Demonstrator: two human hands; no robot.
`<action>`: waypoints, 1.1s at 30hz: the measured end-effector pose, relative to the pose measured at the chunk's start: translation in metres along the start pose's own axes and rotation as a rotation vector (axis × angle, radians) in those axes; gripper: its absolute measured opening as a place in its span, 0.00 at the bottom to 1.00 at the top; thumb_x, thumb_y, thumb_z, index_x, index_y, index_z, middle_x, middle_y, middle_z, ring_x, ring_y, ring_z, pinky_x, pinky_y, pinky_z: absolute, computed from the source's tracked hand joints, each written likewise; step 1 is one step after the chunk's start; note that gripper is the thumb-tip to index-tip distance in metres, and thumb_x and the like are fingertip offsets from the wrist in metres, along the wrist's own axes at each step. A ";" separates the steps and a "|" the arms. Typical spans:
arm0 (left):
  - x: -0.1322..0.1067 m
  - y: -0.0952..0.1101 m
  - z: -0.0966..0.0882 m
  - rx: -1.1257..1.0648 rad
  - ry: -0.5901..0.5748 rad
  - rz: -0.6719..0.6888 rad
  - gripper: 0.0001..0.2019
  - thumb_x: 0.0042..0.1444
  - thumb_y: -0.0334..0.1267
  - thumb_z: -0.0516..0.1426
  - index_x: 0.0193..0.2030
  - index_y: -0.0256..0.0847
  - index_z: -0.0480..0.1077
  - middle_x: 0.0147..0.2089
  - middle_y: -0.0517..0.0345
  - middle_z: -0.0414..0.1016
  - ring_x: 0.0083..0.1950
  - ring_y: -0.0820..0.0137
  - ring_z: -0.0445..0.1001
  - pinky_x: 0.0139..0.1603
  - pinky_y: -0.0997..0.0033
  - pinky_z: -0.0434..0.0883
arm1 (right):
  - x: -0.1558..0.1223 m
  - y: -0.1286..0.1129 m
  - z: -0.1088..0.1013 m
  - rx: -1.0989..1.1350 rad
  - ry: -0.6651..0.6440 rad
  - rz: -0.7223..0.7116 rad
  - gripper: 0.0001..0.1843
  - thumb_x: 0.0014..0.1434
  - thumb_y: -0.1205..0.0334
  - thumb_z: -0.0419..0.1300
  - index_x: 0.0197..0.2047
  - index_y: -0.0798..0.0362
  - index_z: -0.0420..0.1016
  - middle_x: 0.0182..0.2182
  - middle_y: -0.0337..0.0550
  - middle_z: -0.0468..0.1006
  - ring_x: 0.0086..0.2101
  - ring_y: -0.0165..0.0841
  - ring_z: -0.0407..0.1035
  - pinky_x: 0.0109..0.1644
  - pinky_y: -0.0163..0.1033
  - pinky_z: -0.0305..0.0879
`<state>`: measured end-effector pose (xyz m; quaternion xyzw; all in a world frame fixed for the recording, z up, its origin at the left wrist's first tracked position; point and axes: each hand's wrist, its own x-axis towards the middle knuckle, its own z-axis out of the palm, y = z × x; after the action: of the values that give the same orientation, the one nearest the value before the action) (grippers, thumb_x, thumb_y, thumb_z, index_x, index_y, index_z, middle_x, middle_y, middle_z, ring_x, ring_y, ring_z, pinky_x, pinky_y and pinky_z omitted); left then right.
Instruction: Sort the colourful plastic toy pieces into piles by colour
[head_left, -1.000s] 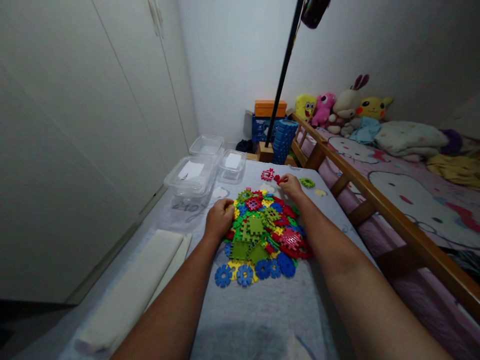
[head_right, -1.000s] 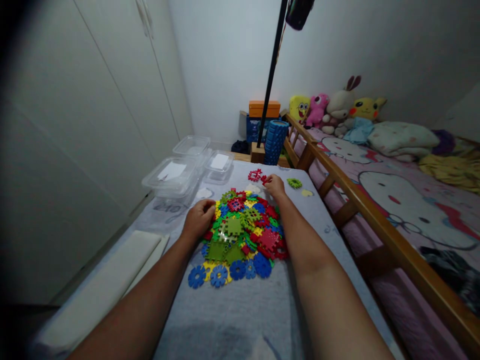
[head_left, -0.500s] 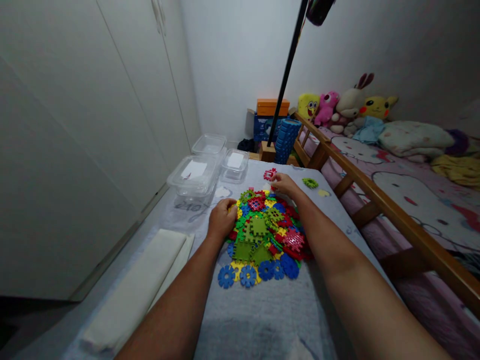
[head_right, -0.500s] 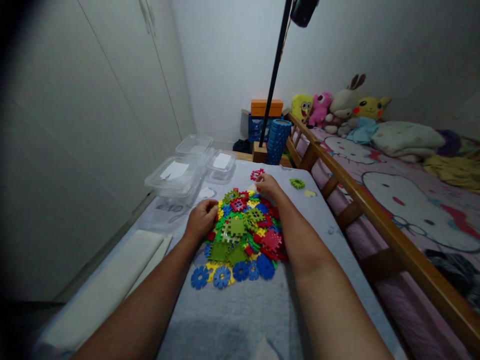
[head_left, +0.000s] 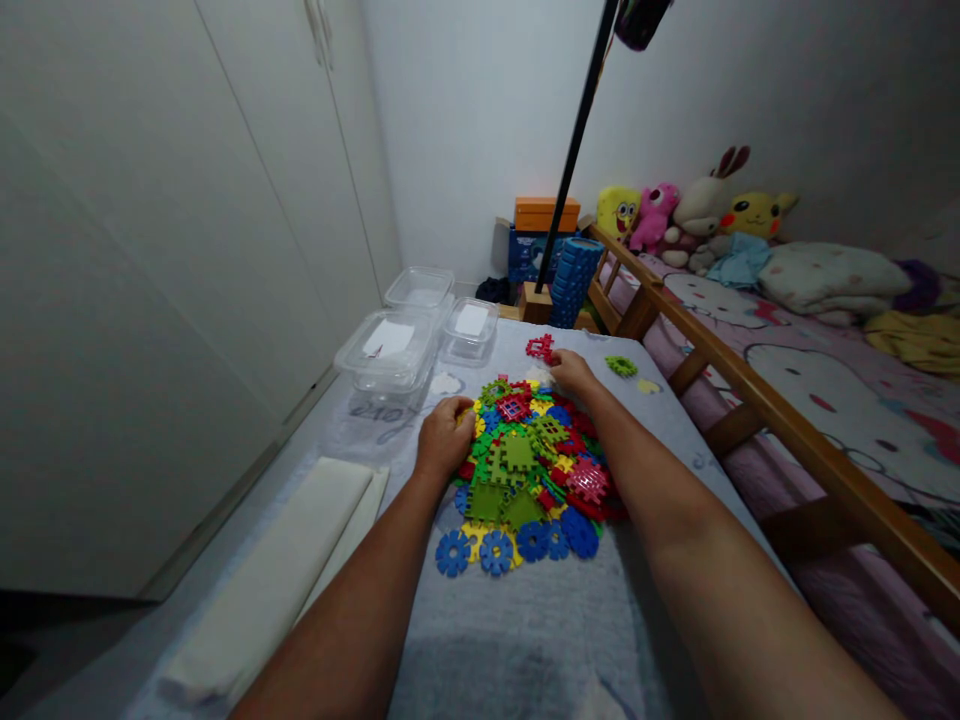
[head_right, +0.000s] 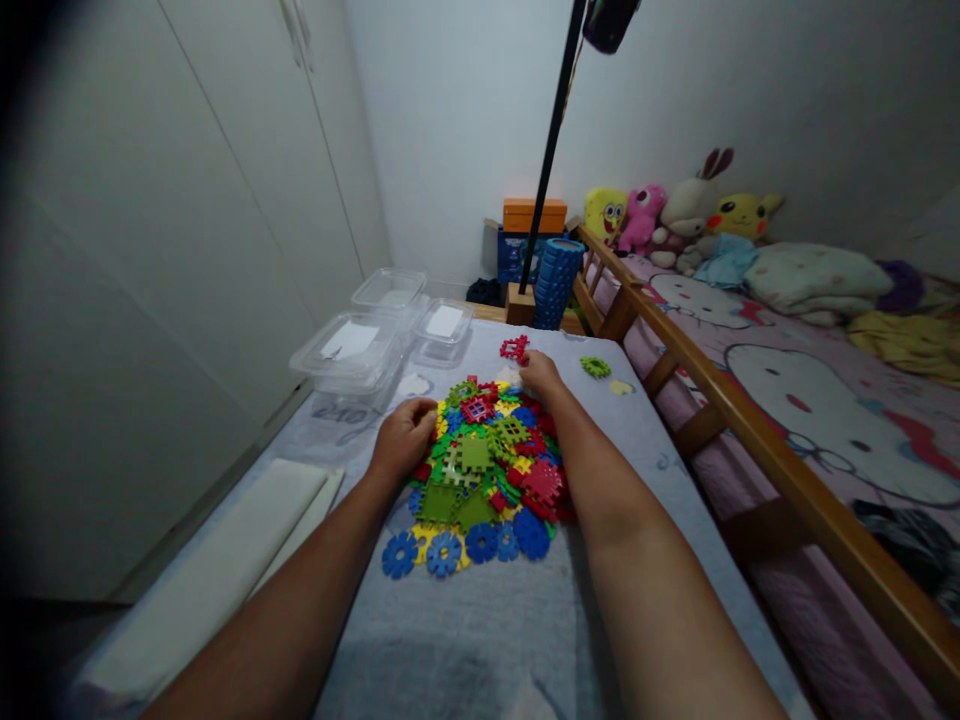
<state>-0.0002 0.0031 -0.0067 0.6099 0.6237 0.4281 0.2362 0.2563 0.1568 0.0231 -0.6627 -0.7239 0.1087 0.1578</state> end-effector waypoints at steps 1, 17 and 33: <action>0.000 0.000 0.000 0.000 0.000 0.000 0.12 0.58 0.39 0.54 0.45 0.42 0.77 0.44 0.53 0.81 0.46 0.63 0.78 0.48 0.66 0.73 | 0.001 0.001 0.001 0.017 0.009 0.007 0.20 0.46 0.75 0.56 0.42 0.56 0.80 0.38 0.46 0.82 0.39 0.36 0.71 0.42 0.35 0.62; 0.000 -0.003 0.002 -0.013 -0.002 0.004 0.13 0.58 0.40 0.54 0.45 0.41 0.77 0.45 0.52 0.81 0.46 0.63 0.78 0.50 0.65 0.72 | -0.062 0.022 -0.032 0.362 -0.073 -0.066 0.17 0.56 0.71 0.59 0.49 0.58 0.80 0.44 0.50 0.83 0.41 0.36 0.77 0.49 0.37 0.71; 0.001 -0.007 0.003 -0.012 -0.007 -0.009 0.13 0.57 0.41 0.54 0.45 0.42 0.77 0.41 0.54 0.81 0.42 0.64 0.78 0.44 0.67 0.72 | -0.092 0.032 -0.023 0.374 -0.209 0.030 0.12 0.50 0.70 0.61 0.38 0.55 0.80 0.28 0.38 0.80 0.26 0.31 0.70 0.29 0.33 0.62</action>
<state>-0.0021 0.0054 -0.0134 0.6070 0.6231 0.4287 0.2439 0.3009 0.0669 0.0251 -0.6177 -0.6937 0.3117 0.2005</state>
